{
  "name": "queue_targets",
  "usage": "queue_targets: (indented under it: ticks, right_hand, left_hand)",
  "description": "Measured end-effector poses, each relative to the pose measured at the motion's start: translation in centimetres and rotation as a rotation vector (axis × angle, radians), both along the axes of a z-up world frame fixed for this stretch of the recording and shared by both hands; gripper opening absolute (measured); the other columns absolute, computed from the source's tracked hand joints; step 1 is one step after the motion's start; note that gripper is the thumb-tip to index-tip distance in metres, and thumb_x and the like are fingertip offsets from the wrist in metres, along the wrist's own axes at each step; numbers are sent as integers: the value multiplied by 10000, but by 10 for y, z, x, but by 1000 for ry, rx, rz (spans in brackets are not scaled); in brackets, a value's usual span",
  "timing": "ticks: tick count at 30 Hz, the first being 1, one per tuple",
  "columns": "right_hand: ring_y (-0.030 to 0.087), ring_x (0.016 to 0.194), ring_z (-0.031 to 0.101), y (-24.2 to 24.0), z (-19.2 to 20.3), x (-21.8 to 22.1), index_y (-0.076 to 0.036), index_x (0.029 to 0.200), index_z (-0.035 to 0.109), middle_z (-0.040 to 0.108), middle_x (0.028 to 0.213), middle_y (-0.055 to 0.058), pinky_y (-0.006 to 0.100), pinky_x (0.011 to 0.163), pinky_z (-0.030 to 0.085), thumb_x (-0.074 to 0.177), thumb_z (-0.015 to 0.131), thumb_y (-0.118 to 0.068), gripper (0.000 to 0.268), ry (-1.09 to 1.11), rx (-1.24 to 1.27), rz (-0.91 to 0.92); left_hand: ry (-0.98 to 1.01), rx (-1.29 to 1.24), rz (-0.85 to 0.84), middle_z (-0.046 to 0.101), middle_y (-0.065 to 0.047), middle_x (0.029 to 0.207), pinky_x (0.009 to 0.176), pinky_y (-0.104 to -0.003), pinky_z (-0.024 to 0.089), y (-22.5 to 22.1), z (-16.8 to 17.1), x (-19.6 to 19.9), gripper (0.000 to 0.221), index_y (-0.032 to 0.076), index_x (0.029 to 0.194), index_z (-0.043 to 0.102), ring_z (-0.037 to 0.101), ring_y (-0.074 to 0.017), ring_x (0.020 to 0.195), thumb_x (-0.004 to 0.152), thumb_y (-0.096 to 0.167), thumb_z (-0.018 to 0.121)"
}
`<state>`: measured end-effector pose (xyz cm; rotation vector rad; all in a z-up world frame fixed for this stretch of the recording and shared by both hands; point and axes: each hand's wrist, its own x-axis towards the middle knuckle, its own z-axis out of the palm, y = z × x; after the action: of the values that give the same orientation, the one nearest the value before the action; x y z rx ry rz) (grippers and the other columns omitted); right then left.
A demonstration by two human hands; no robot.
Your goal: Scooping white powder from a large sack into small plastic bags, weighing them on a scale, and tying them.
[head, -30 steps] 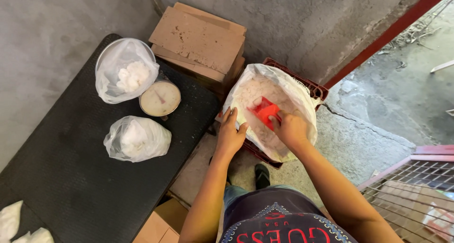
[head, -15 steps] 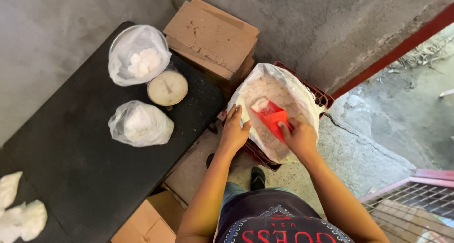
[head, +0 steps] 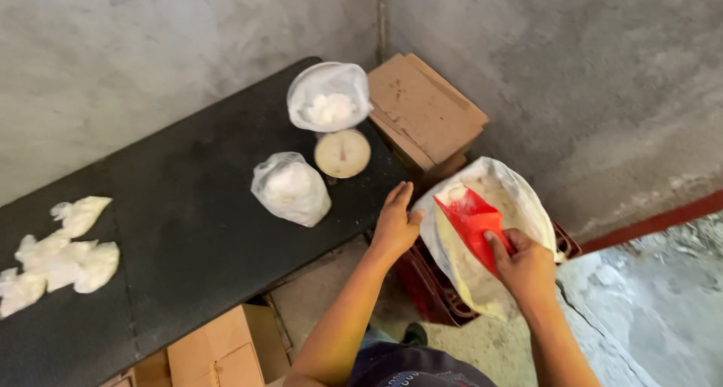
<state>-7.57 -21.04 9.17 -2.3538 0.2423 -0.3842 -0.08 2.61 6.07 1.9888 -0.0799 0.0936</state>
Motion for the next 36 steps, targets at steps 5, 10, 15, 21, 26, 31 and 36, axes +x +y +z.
queue_targets:
  ticks: [5,10,15,21,26,31,36]
  right_hand:
    - [227,465,599,30,53,38,-78,966,785,647,581,140,379,522,485,898,750,-357,289,-16,21,123]
    - [218,446,520,69,79,98,-54,957,776,589,562,168,400,499,420,916,768,-345,293,-83,-35,247]
    - [338,558,611,123,109,165,-59,994,770,641,707,206,435,562,486,919,764,-334,286,-244,-136,397]
    - [426,721,686,192,122,251,-95,905,773,700,752,195,526,624,548,861,763,-448,356,-250,-537,462]
    - [381,689,697,249,121,287,-110,824,743,704,727,154,489,589,541,876,744,-397,291,-289,-776,504]
    - [314,657,711,287,123,284,-143,776,738,711,717,112,438,564,529,840,735,-308,177,-286,-1118,589]
    - [311,627,705,293,149,273,-108,832,742,700,686,117,434,538,523,889,733,-379,276,-303,-1030,612]
  left_hand:
    - [-251,102,134,488,-230,1535,1151,-401,414,40,11,18,639,11,1482,492,492,-379,1407,894,110,724]
    - [-275,136,221,490,-239,1522,1177,-415,376,93,40,41,656,14,1487,498,472,-393,1415,878,97,729]
    - [-391,269,320,358,-276,1614,1192,-437,358,159,59,90,675,37,1511,476,392,-450,1458,893,110,740]
    - [-229,292,312,276,-331,1606,1162,-441,351,226,32,158,644,105,1460,556,340,-480,1451,864,164,790]
    - [-152,227,198,356,-292,1590,1178,-416,371,239,17,193,608,52,1452,550,397,-423,1459,891,161,756]
    - [-251,142,214,482,-260,1544,1189,-407,414,240,16,208,577,-30,1462,521,498,-393,1427,945,140,712]
    - [-188,-48,158,497,-242,1520,921,-333,594,243,45,197,505,-3,1427,542,649,-322,1263,944,95,653]
